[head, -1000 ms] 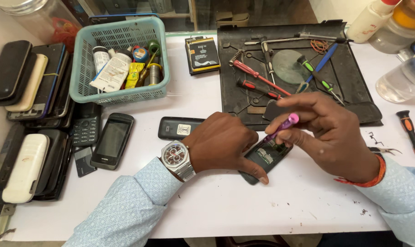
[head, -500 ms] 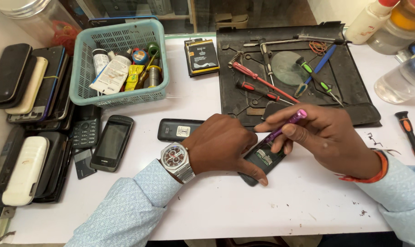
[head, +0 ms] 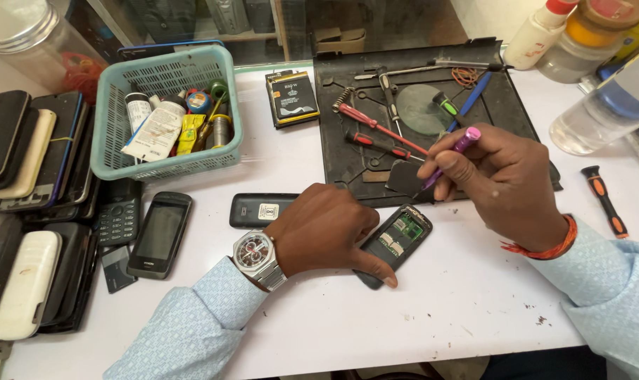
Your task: The person uses a small purple tool to work on the internal components of a disassembled mobile phone, then reassembles the phone by snapping the back cover into place and inserting the battery.
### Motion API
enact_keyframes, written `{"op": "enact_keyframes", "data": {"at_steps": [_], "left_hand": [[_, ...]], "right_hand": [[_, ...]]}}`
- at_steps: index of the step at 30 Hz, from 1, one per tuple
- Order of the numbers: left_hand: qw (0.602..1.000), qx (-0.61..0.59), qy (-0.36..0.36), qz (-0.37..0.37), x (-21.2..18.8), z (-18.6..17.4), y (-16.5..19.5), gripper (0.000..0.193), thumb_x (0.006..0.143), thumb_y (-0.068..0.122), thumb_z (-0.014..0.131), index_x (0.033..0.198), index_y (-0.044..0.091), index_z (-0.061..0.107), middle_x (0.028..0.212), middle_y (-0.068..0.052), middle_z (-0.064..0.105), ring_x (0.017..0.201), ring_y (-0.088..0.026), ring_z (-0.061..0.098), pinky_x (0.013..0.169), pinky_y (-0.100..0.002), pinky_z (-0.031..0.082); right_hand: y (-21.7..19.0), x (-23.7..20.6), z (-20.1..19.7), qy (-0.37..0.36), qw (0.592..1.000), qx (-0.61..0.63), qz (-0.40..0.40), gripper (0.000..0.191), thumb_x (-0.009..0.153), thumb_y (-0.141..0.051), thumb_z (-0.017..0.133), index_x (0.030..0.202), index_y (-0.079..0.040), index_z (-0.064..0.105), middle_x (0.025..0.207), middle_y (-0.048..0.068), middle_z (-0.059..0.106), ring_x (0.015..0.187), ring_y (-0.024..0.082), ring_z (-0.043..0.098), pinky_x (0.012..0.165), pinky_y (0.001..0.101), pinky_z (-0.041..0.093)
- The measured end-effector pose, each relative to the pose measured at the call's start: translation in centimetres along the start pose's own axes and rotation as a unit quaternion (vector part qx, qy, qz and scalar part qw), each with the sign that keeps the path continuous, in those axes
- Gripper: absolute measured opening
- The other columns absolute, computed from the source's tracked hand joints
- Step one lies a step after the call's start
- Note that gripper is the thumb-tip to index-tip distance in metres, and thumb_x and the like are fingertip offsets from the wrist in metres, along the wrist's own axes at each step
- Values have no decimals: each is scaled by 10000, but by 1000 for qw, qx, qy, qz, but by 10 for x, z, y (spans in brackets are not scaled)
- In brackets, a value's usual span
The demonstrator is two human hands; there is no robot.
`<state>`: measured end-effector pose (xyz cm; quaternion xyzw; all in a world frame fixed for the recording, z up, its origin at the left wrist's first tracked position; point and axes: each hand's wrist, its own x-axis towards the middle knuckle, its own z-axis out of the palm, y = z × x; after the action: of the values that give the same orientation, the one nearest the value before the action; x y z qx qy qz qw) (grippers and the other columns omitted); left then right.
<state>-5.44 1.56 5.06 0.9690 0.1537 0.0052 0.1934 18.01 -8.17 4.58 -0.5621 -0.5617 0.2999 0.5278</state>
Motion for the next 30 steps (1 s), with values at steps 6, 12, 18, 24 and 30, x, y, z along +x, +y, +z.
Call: {"op": "enact_keyframes", "data": {"at_steps": [6, 12, 18, 24, 30], "left_hand": [[1000, -1, 4, 1, 0, 0, 1, 740, 617, 833, 704, 598, 93, 672, 475, -67, 585, 472, -289, 623, 493, -435, 479], [1000, 0, -8, -5, 1, -2, 1, 736, 617, 832, 703, 606, 97, 674, 482, -68, 593, 480, -293, 630, 492, -438, 483], [1000, -2, 5, 7, 0, -1, 1, 740, 637, 827, 701, 599, 88, 664, 490, -77, 590, 492, -307, 626, 506, -444, 481], [1000, -1, 6, 7, 0, -1, 1, 744, 628, 831, 699, 593, 89, 662, 487, -78, 589, 488, -305, 625, 505, -441, 480], [1000, 0, 4, 5, 1, 0, 1, 744, 624, 834, 698, 594, 92, 659, 478, -73, 581, 475, -299, 619, 494, -436, 475]], "right_hand": [[0, -1, 5, -40, 999, -30, -7, 145, 1009, -111, 623, 1030, 21, 678, 912, 110, 768, 685, 107, 697, 610, 233, 597], [4, -1, 7, -58, 998, -17, -16, 153, 1003, -121, 629, 1044, 21, 669, 922, 107, 770, 692, 106, 706, 614, 231, 602], [4, -2, 6, -54, 998, -19, -19, 161, 1005, -121, 624, 1059, 23, 668, 922, 110, 770, 703, 105, 704, 622, 233, 602], [3, -2, 7, -55, 997, -39, -28, 154, 1003, -116, 628, 1050, 24, 672, 910, 105, 775, 701, 107, 714, 622, 232, 614], [4, -3, 6, -57, 997, -38, -40, 165, 998, -116, 627, 1070, 26, 672, 927, 108, 772, 713, 112, 726, 621, 234, 623]]}}
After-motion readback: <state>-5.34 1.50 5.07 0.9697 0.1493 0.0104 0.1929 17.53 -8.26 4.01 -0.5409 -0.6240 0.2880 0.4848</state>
